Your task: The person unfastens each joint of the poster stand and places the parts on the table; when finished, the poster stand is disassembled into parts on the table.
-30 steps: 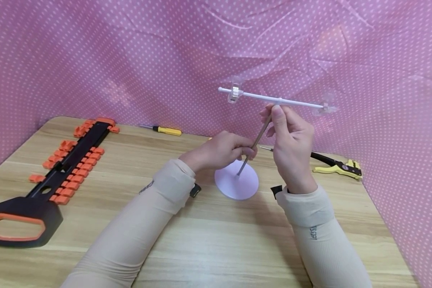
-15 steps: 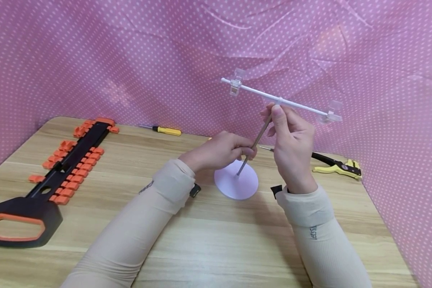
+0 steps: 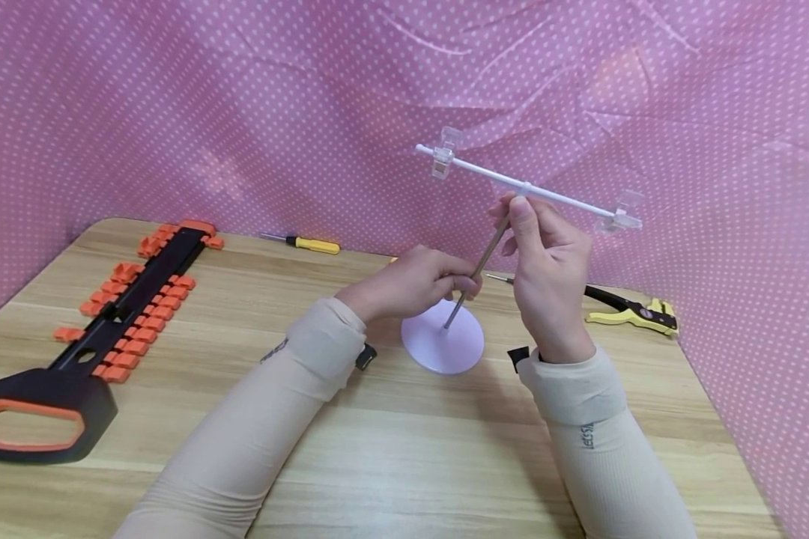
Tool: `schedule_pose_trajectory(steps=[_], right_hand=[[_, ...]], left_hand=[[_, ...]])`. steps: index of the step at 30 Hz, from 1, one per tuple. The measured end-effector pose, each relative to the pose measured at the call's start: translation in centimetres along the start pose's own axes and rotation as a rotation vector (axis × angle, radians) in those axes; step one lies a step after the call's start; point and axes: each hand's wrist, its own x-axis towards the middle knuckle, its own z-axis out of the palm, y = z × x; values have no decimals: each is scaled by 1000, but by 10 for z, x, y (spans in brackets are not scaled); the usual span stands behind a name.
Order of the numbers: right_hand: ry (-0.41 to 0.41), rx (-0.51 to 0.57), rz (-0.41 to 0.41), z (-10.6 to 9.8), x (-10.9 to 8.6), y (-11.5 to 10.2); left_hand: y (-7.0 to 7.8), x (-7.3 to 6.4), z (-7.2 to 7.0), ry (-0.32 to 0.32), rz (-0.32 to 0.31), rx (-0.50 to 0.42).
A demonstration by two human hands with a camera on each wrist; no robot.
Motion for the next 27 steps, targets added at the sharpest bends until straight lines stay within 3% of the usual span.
schedule_pose_trajectory(steps=[27], right_hand=[[8, 7, 11, 0, -1, 0]], left_hand=[[0, 0, 0, -3, -10, -3]])
